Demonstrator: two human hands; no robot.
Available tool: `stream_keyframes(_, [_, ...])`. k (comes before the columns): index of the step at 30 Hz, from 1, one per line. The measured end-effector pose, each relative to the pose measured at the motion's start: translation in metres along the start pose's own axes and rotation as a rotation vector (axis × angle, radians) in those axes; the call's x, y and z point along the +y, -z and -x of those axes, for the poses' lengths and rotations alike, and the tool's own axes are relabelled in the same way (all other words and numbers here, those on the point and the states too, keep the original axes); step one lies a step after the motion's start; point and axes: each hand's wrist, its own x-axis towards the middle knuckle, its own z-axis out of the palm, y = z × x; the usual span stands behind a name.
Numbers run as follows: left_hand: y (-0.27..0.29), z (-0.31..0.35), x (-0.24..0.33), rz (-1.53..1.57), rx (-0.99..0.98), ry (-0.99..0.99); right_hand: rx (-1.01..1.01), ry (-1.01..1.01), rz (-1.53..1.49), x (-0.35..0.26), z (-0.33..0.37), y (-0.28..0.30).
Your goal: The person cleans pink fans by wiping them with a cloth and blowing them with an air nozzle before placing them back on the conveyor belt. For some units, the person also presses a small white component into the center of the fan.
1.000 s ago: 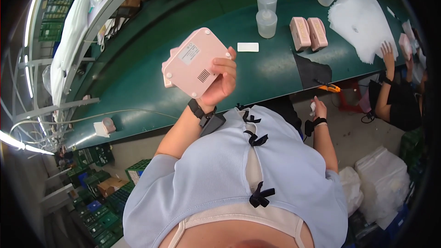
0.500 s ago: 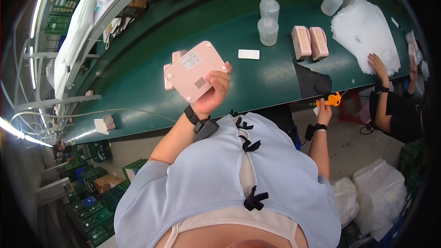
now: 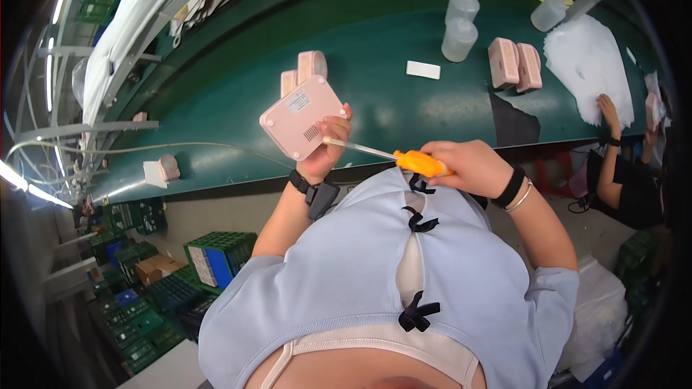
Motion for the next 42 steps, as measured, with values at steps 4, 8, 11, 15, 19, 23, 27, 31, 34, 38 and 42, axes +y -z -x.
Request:
stream_keyframes(4, [0.004, 0.041, 0.013, -0.011, -0.035, -0.029, -0.287, 0.033, 0.118, -0.007, -0.028, -0.009])
stream_keyframes(8, [0.015, 0.075, 0.031, -0.002, -0.051, -0.086, -0.374, 0.049, 0.184, -0.017, -0.044, -0.017])
stream_keyframes(11, [0.010, 0.107, 0.046, -0.213, 0.036, -0.263, -0.394, 0.046, 0.220, -0.018, -0.052, -0.020])
stream_keyframes(15, [-0.017, 0.114, 0.012, -1.193, 0.494, -1.111, -0.384, 0.030, 0.293, 0.000, -0.060, -0.026])
stream_keyframes(19, [-0.022, 0.131, 0.030, -2.321, 0.839, -1.420, -0.392, 0.047, 0.347, 0.009, -0.063, -0.031])
stream_keyframes(23, [-0.033, 0.107, 0.010, -2.914, 1.347, -1.418, -0.429, 0.052, 0.348, 0.006, -0.065, -0.034])
stream_keyframes(27, [-0.038, 0.091, 0.014, -2.797, 1.357, -1.358, -0.427, 0.076, 0.334, 0.000, -0.065, -0.034])
stream_keyframes(31, [-0.017, 0.074, 0.061, -2.089, 0.652, -1.262, -0.393, 0.042, 0.350, 0.007, -0.057, -0.030])
stream_keyframes(34, [-0.006, 0.046, 0.070, -2.362, 0.679, -1.180, -0.377, 0.006, 0.382, 0.020, -0.028, -0.023])
stream_keyframes(38, [0.012, -0.025, 0.068, -2.540, 0.639, -1.005, -0.401, -0.142, 0.359, 0.031, 0.003, -0.005])
stream_keyframes(42, [0.047, -0.124, 0.069, -2.780, 0.538, -0.770, -0.268, -0.307, 0.263, 0.049, 0.058, 0.004])
